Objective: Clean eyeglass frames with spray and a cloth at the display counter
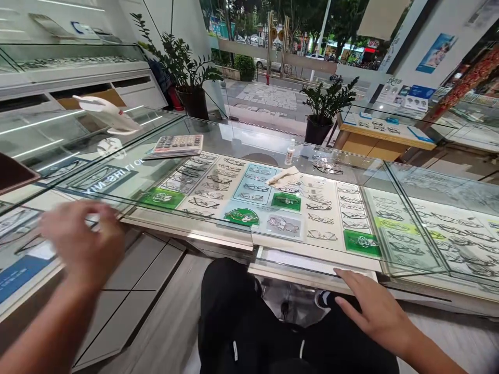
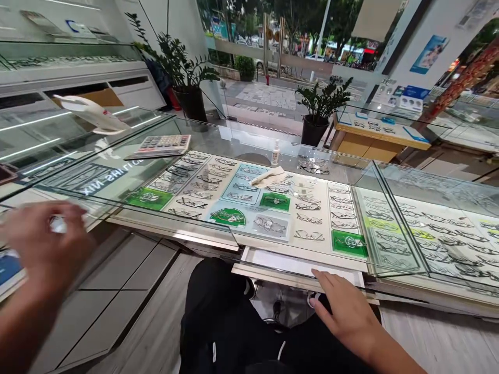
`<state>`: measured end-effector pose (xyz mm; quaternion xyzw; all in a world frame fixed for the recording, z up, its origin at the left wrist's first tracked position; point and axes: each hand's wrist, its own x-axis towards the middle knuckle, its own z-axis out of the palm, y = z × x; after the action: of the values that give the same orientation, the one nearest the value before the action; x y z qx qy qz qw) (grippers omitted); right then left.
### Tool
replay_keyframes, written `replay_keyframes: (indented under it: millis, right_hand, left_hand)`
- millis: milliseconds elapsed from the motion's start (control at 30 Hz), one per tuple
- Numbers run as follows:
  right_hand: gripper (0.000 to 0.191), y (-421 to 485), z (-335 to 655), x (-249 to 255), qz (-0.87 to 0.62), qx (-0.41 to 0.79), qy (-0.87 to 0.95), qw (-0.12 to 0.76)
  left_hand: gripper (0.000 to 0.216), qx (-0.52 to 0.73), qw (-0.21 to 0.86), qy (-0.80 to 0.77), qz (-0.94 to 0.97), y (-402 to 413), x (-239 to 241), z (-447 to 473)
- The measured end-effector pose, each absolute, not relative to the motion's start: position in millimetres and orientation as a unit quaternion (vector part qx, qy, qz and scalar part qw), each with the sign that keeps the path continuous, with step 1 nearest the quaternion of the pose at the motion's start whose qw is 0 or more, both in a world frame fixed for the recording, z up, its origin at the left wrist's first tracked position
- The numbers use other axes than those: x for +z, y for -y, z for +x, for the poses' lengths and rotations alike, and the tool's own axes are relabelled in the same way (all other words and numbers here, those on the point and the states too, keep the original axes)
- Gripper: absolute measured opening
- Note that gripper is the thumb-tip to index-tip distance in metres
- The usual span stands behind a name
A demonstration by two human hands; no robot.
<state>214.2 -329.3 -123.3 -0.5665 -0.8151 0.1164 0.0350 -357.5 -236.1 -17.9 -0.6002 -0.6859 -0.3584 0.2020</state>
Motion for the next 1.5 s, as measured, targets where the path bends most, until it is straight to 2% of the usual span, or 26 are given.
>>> replay_keyframes:
  millis: [100, 200, 300, 400, 500, 600, 800, 933, 1100, 1333, 1433, 1500]
  right_hand:
    - [0.062, 339, 213, -99, -0.563, 0.194, 0.804, -0.002]
    - [0.053, 319, 223, -61, -0.518, 0.216, 0.827, 0.036]
    - [0.039, 252, 240, -20, -0.496, 0.130, 0.850, 0.120]
    - [0.035, 151, 256, 4, -0.520, 0.010, 0.840, 0.155]
    - [0.028, 55, 259, 4, -0.528, -0.040, 0.837, 0.138]
    - [0.027, -13, 247, -9, -0.541, -0.053, 0.837, 0.065]
    - [0.022, -73, 224, -36, -0.541, -0.060, 0.839, 0.008]
    - [0.016, -83, 220, -45, -0.528, -0.059, 0.847, -0.009]
    - [0.022, -72, 216, -46, -0.537, -0.054, 0.842, 0.018]
    - [0.015, 3, 211, -9, -0.526, -0.007, 0.847, 0.075]
    - [0.010, 70, 209, 15, -0.482, 0.065, 0.870, 0.082]
    - [0.007, 123, 206, 26, -0.433, 0.216, 0.871, 0.081]
  left_hand:
    - [0.031, -0.308, 0.071, 0.615, -0.723, 230, -54, -265]
    - [0.035, -0.237, 0.017, 0.544, -0.805, 245, -78, -183]
    - [0.053, -0.188, 0.025, 0.538, -0.822, 261, -95, -141]
    - [0.074, -0.158, 0.052, 0.566, -0.807, 265, -115, -134]
    - [0.089, -0.148, 0.067, 0.590, -0.791, 264, -133, -137]
    - [0.102, -0.143, 0.076, 0.584, -0.795, 264, -140, -140]
    - [0.112, -0.151, 0.106, 0.571, -0.800, 270, -138, -138]
    - [0.112, -0.152, 0.104, 0.577, -0.795, 273, -137, -137]
    - [0.111, -0.151, 0.098, 0.582, -0.793, 277, -137, -136]
    - [0.103, -0.147, 0.085, 0.588, -0.791, 283, -138, -137]
    - [0.101, -0.148, 0.068, 0.592, -0.789, 287, -139, -137]
    - [0.101, -0.146, 0.054, 0.592, -0.791, 290, -139, -137]
